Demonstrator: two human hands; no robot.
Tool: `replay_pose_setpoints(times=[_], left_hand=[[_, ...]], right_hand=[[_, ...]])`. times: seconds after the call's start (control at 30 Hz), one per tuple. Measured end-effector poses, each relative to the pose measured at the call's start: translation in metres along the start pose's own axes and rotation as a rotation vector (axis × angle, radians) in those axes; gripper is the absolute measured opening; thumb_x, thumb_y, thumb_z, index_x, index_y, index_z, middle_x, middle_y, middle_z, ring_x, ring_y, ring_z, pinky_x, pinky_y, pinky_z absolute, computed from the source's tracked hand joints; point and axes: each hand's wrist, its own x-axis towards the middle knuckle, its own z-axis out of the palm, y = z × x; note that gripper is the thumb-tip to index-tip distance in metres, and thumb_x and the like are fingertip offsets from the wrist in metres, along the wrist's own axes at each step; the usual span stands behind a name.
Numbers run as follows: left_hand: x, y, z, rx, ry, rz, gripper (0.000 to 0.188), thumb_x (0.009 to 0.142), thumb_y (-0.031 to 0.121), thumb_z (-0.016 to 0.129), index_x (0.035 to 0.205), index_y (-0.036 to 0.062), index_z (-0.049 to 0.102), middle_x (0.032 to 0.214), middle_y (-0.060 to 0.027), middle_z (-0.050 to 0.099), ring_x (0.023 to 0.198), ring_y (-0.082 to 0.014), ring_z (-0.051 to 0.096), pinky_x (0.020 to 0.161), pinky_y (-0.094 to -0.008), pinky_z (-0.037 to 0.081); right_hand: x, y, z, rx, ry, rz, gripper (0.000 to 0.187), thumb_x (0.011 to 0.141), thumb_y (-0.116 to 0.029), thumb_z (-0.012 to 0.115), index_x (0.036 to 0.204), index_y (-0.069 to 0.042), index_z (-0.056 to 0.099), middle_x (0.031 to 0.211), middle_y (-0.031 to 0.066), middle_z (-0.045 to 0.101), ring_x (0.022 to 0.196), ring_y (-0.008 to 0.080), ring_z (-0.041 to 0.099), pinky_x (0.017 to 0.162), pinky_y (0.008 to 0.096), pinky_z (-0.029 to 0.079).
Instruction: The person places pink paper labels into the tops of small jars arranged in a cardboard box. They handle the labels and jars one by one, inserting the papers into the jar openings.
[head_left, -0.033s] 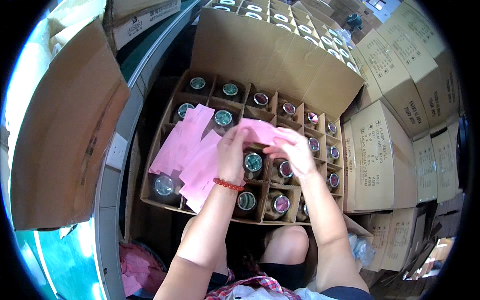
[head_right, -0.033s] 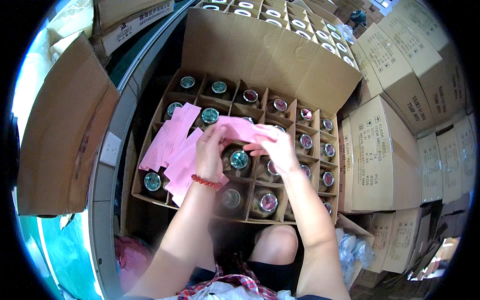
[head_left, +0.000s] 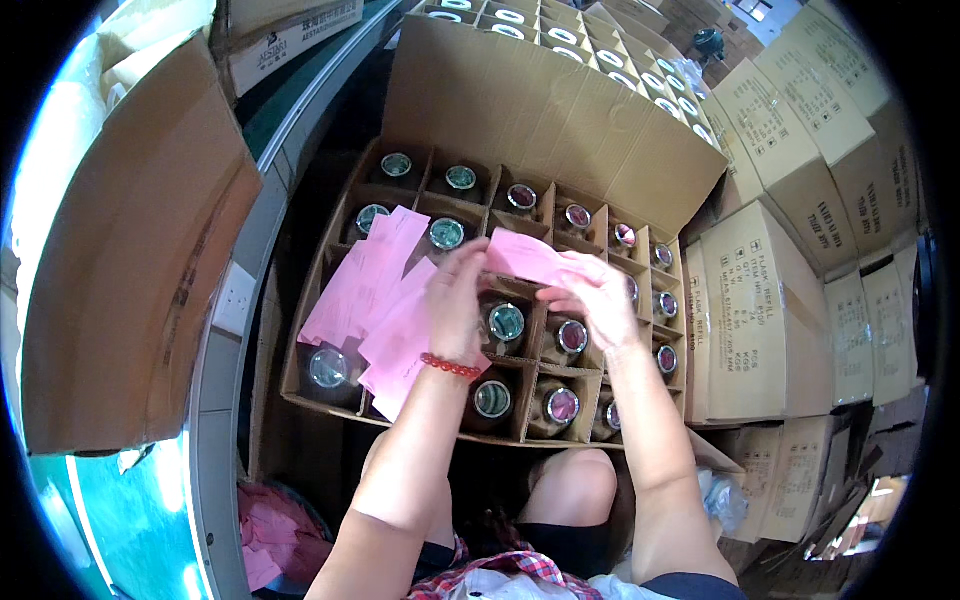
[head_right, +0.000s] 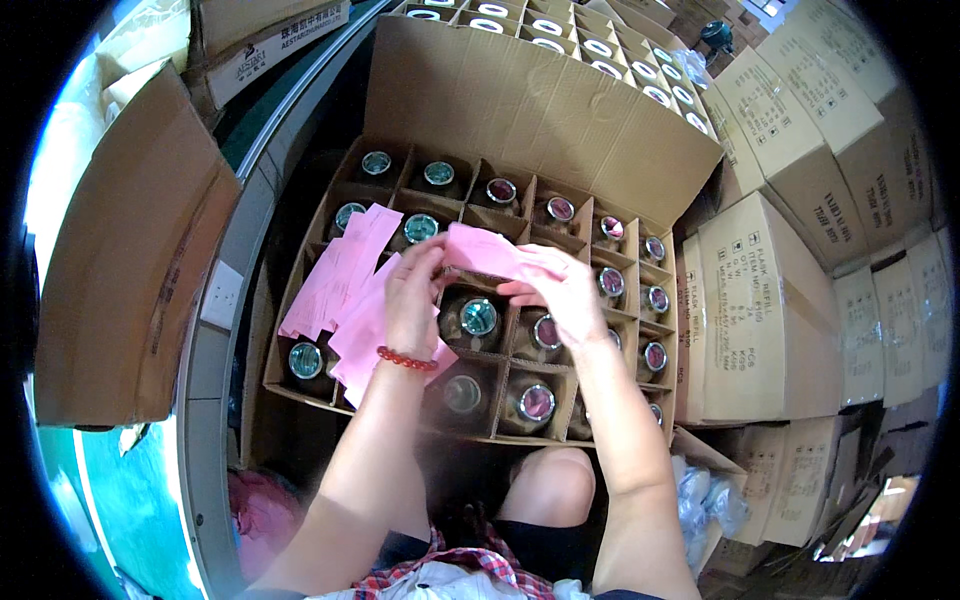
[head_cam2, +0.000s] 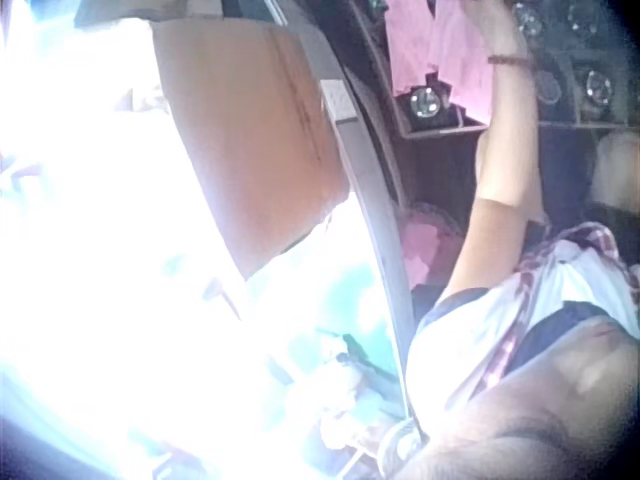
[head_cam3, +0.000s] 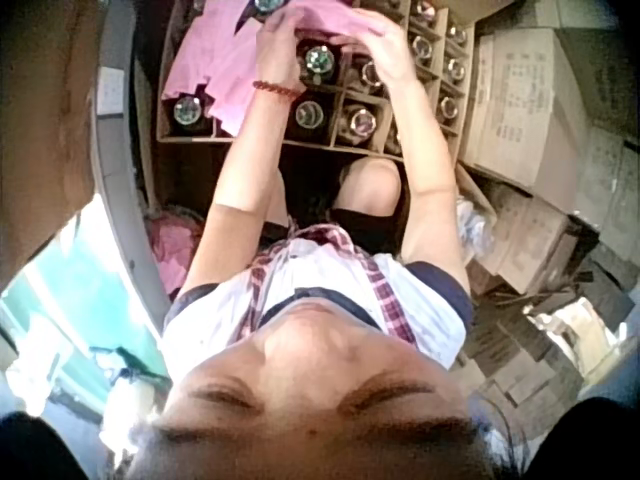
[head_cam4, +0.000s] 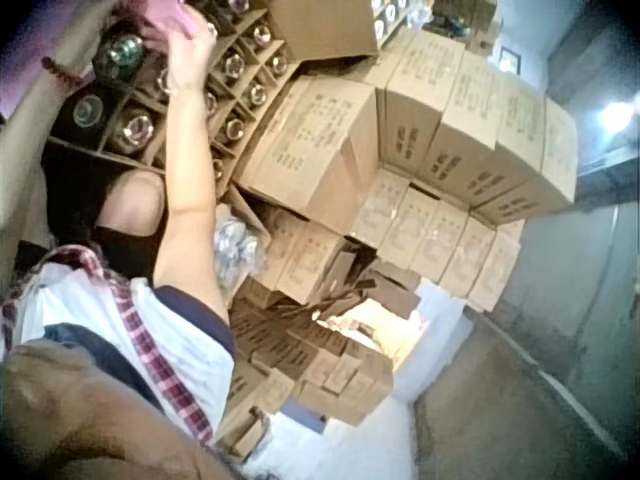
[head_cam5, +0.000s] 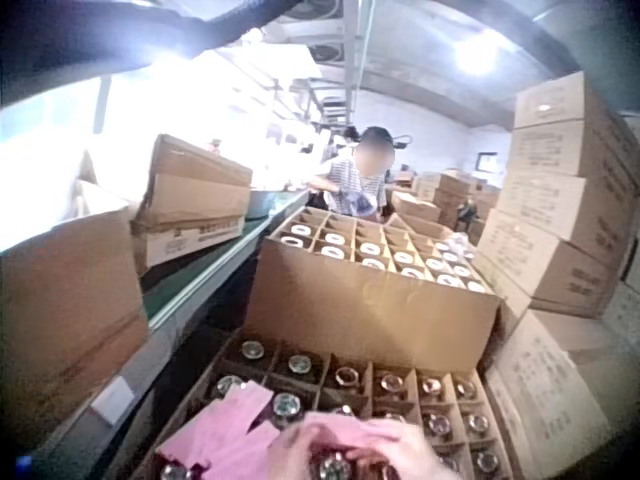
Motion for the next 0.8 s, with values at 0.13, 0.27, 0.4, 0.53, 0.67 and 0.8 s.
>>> replay_pose_setpoints(times=[0.13, 0.27, 0.4, 0.53, 0.67, 0.8], left_hand=[[0.005, 0.037, -0.037, 0.573, 0.069, 0.486, 0.032, 0.086, 0.017, 0.064, 0.114, 0.0039, 0.06, 0.105, -0.0072, 0.061, 0.097, -0.0182, 0.055, 0.086, -0.0298, 0.043], [-0.004, 0.057, -0.072, 1.217, 0.063, 0.511, 0.044, 0.08, 0.03, 0.068, 0.115, 0.0066, 0.059, 0.112, -0.0102, 0.059, 0.107, -0.0285, 0.053, 0.092, -0.0411, 0.041], [-0.028, 0.056, -0.083, 1.717, -0.036, 0.241, 0.05, 0.076, 0.036, 0.069, 0.117, 0.0086, 0.058, 0.115, -0.0107, 0.057, 0.113, -0.0307, 0.051, 0.095, -0.0481, 0.039], [-0.016, 0.049, -0.105, 1.707, -0.06, 0.198, 0.046, 0.076, 0.029, 0.068, 0.116, 0.0089, 0.058, 0.116, -0.0118, 0.058, 0.111, -0.0312, 0.053, 0.094, -0.0486, 0.04], [-0.01, 0.055, -0.109, 1.411, -0.096, 0.171, 0.04, 0.076, 0.024, 0.067, 0.111, 0.0054, 0.059, 0.105, -0.0161, 0.064, 0.1, -0.0351, 0.06, 0.087, -0.0445, 0.046], [-0.01, 0.065, -0.101, 1.176, -0.03, 0.258, 0.036, 0.077, 0.022, 0.067, 0.104, 0.0012, 0.057, 0.095, -0.0213, 0.065, 0.091, -0.0393, 0.062, 0.079, -0.0434, 0.048]], right_hand=[[-0.017, -0.02, -0.012, -0.462, -0.145, -0.05, 0.02, 0.09, 0.0, 0.051, 0.104, 0.003, 0.065, 0.096, 0.0119, 0.067, 0.075, 0.0168, 0.068, 0.062, 0.0231, 0.054], [-0.021, -0.014, 0.011, -1.242, -0.234, -0.434, 0.024, 0.075, -0.001, 0.057, 0.094, -0.006, 0.07, 0.077, 0.0168, 0.067, 0.074, 0.0274, 0.069, 0.07, 0.0376, 0.054], [-0.012, 0.017, 0.039, -1.529, -0.39, -0.226, 0.011, 0.075, -0.01, 0.061, 0.082, -0.009, 0.07, 0.078, 0.0166, 0.067, 0.078, 0.0334, 0.066, 0.074, 0.0432, 0.052], [-0.013, 0.026, 0.05, -1.399, -0.335, -0.264, 0.014, 0.077, -0.011, 0.059, 0.091, -0.007, 0.063, 0.078, 0.0152, 0.067, 0.078, 0.0354, 0.065, 0.071, 0.0456, 0.052], [-0.015, 0.03, 0.045, -1.456, -0.19, -0.403, 0.017, 0.078, -0.012, 0.057, 0.095, -0.008, 0.058, 0.08, 0.0136, 0.066, 0.079, 0.0359, 0.063, 0.069, 0.0459, 0.05], [-0.012, 0.055, 0.03, -1.459, -0.288, -0.548, 0.022, 0.079, -0.026, 0.058, 0.09, -0.008, 0.064, 0.078, 0.0099, 0.067, 0.092, 0.0288, 0.06, 0.089, 0.0515, 0.038]])
